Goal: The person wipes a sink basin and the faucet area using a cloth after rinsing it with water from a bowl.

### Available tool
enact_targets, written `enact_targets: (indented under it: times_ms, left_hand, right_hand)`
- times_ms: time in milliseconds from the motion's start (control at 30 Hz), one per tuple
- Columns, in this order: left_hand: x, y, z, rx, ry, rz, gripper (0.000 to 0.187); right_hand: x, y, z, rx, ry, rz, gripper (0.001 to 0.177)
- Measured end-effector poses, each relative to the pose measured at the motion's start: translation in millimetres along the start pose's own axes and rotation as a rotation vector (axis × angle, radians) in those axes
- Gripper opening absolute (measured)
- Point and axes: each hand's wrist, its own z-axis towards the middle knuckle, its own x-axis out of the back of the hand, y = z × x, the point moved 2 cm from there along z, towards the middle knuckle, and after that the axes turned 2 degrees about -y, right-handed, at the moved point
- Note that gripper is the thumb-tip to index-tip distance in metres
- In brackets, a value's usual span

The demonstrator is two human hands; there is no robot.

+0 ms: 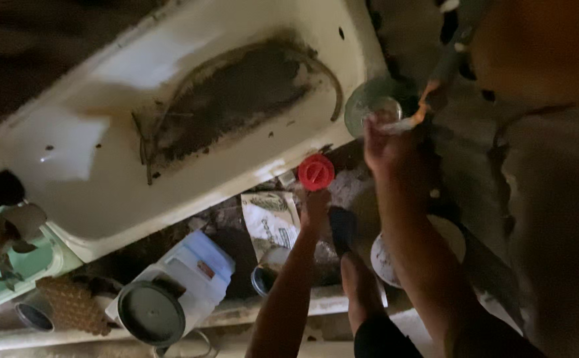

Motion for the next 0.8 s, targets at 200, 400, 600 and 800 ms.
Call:
enact_targets:
  times_ms: [200,400,600,800]
  left_hand:
    - [43,-22,-14,0.115,-0.023,-0.2,0.038]
    - [58,-34,-40,0.453,0.18,-0.826,0.03]
    - [33,-17,-29,0.266,0.153,-0.736,0.038]
    - [30,0,-43,-0.039,0.049,0.022,0.032]
  right_hand:
    - [-89,97,122,-0.18,-0.405,0.139,0.035]
    - [-148,118,121,-0.198,-0.693,-0.012,0.029]
    - [13,52,-13,-0.262,-0.044,0.145,0.042]
    - [24,-10,-9,-0.056,-0.388,0.111,0.038]
